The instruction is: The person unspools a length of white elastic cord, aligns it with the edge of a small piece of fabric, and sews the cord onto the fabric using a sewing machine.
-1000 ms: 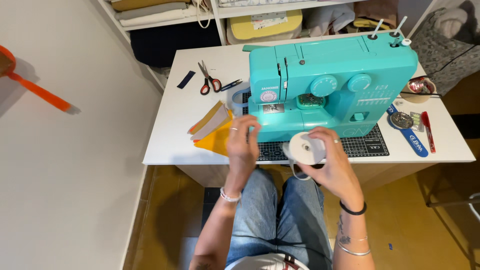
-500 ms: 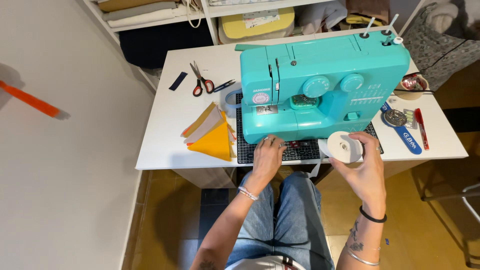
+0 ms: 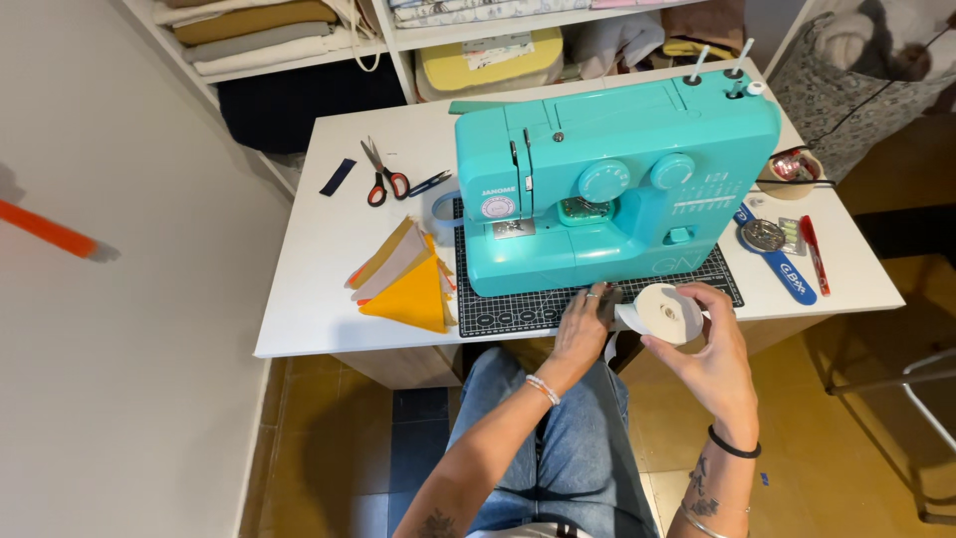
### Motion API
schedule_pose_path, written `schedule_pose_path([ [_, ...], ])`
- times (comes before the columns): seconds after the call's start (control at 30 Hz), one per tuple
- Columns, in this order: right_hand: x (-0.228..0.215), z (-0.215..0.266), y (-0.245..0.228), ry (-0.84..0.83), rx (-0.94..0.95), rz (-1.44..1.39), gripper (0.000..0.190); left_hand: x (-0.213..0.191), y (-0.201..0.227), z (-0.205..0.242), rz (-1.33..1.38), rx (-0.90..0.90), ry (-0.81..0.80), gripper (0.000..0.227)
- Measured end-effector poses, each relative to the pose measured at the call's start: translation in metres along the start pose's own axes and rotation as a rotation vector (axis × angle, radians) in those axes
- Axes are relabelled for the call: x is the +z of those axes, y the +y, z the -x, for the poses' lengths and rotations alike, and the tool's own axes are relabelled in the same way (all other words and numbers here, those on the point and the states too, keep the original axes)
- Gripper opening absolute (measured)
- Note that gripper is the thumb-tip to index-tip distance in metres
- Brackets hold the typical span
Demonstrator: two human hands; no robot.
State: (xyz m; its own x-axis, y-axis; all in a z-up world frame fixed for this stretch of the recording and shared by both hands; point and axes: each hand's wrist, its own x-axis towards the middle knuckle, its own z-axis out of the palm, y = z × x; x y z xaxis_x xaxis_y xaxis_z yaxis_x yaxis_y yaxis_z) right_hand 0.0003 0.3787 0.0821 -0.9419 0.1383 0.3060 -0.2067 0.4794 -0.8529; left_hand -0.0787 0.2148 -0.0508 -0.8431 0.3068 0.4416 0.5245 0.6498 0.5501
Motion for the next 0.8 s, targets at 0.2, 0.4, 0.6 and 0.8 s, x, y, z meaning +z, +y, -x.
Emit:
schedule_pose_path([
  [0.2,-0.022,0.01,0.006,0.054,0.035,0.016,0.082,0.083,0.002,-0.052,-0.175,0.254,-0.091,0.036],
  [0.4,-0.061,0.02,0.027,0.109,0.068,0.123,0.075,0.156,0.037,-0.104,-0.262,0.47,-0.04,0.045],
  [0.6,-0.069,0.02,0.036,0.142,0.132,0.131,0.075,0.234,0.048,-0.159,-0.42,0.467,-0.137,0.028],
  [0.8,-0.068,0.019,0.021,0.126,0.124,0.089,0.075,0.226,0.052,-0.169,-0.454,0.559,0.012,0.035],
])
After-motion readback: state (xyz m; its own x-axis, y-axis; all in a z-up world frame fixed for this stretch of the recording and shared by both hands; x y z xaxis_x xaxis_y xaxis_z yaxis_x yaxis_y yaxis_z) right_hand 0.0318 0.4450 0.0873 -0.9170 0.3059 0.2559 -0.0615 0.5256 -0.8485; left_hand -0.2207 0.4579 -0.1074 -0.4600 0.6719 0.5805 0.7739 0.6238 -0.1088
